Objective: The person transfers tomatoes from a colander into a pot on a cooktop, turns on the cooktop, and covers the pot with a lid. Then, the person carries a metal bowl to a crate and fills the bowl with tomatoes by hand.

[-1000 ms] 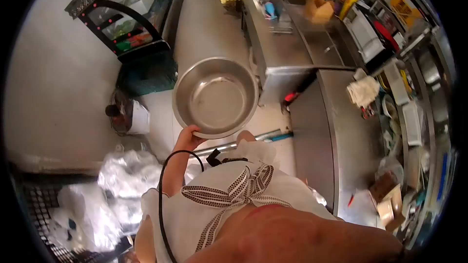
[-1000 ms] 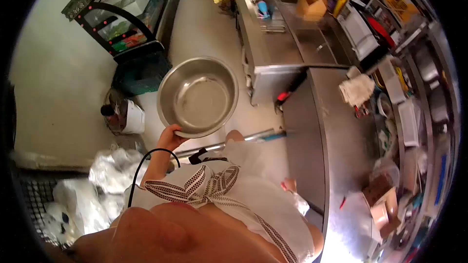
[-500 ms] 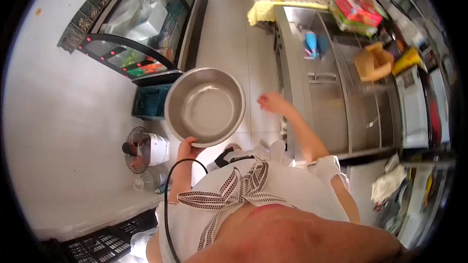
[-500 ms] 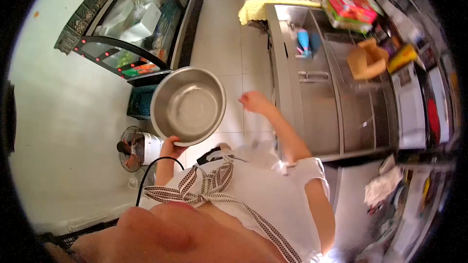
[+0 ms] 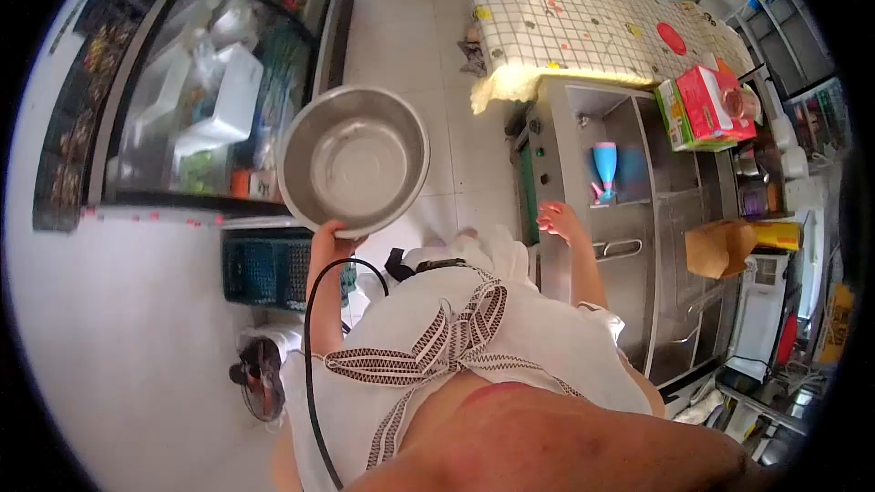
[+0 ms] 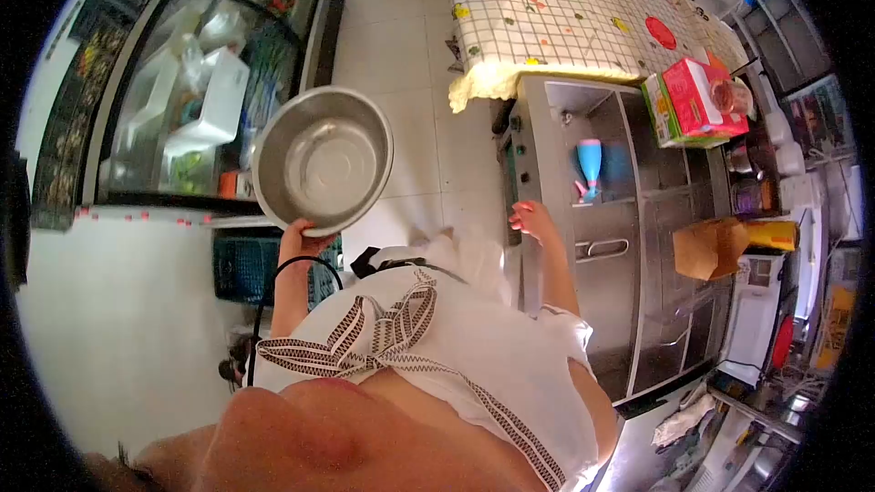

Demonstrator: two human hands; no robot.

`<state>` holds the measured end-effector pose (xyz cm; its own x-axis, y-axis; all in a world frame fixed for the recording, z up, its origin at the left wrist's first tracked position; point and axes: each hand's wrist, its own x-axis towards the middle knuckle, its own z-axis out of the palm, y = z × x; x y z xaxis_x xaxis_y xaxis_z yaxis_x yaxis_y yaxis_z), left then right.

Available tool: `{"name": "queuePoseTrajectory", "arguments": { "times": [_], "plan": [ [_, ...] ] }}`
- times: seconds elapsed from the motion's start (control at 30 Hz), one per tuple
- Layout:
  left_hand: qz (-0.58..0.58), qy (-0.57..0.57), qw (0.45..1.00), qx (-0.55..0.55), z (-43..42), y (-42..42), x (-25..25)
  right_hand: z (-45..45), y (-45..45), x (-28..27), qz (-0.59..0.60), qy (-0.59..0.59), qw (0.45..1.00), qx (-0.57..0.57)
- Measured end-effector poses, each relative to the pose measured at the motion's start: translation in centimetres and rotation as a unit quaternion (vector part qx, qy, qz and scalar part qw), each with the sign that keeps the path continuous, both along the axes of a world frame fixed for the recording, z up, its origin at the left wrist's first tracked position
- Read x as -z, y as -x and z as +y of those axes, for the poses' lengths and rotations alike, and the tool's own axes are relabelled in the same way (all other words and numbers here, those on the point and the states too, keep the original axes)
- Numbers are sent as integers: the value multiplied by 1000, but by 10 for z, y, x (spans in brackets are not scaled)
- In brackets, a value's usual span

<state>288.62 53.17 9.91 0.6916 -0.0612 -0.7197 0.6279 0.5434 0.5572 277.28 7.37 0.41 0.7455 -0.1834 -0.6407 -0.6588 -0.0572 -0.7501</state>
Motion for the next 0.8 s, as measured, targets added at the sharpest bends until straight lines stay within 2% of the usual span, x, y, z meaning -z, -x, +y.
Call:
{"name": "queuePoseTrajectory", "arguments": {
  "times": [0.07,0.1,0.17,0.23,0.3,0.37,0.4,0.43,0.47,0.53,0.57,0.6,0.7,0.77,0.8],
  "plan": [
    [1,4,1000,2,-20,-70,-26,-13,-25,-12,-25,-42,994,100],
    [-4,5,1000,29,-28,-106,-32,-18,-46,-8,-23,-48,993,108],
    [-33,6,999,33,-37,-170,-24,-29,-98,-3,-4,10,992,123],
    [-19,-6,999,31,-44,-237,-14,-33,-169,-11,-15,9,994,106],
    [-2,-9,1000,8,-55,-288,-10,-39,-255,-23,-18,5,1000,9],
    [8,-53,999,-8,-60,-333,-22,-42,-360,-39,-23,48,998,-38],
    [-6,-74,997,3,-61,-355,-30,-44,-415,-32,-93,-70,993,-24],
    [-6,-77,997,-7,-58,-384,-34,-36,-471,-51,-107,31,990,-90],
    [-5,-76,997,-18,-50,-407,-34,-26,-521,-55,-147,-98,984,-6],
    [-15,-88,995,-41,-49,-454,-47,-20,-631,-70,-148,-217,960,-95],
    [-14,-82,995,-48,-46,-477,-43,0,-671,-106,-188,-73,964,-175],
    [-19,-76,995,-54,-39,-503,-38,16,-712,-141,-223,69,938,-255],
    [-16,-91,990,-104,-48,-589,-38,21,-828,-155,-273,14,923,-270],
    [-39,-95,993,-62,-39,-654,-16,1,-891,-127,-293,30,918,-265],
    [-43,-46,994,-85,-48,-690,-17,-10,-912,-125,-246,44,937,-243]
  ]
}}
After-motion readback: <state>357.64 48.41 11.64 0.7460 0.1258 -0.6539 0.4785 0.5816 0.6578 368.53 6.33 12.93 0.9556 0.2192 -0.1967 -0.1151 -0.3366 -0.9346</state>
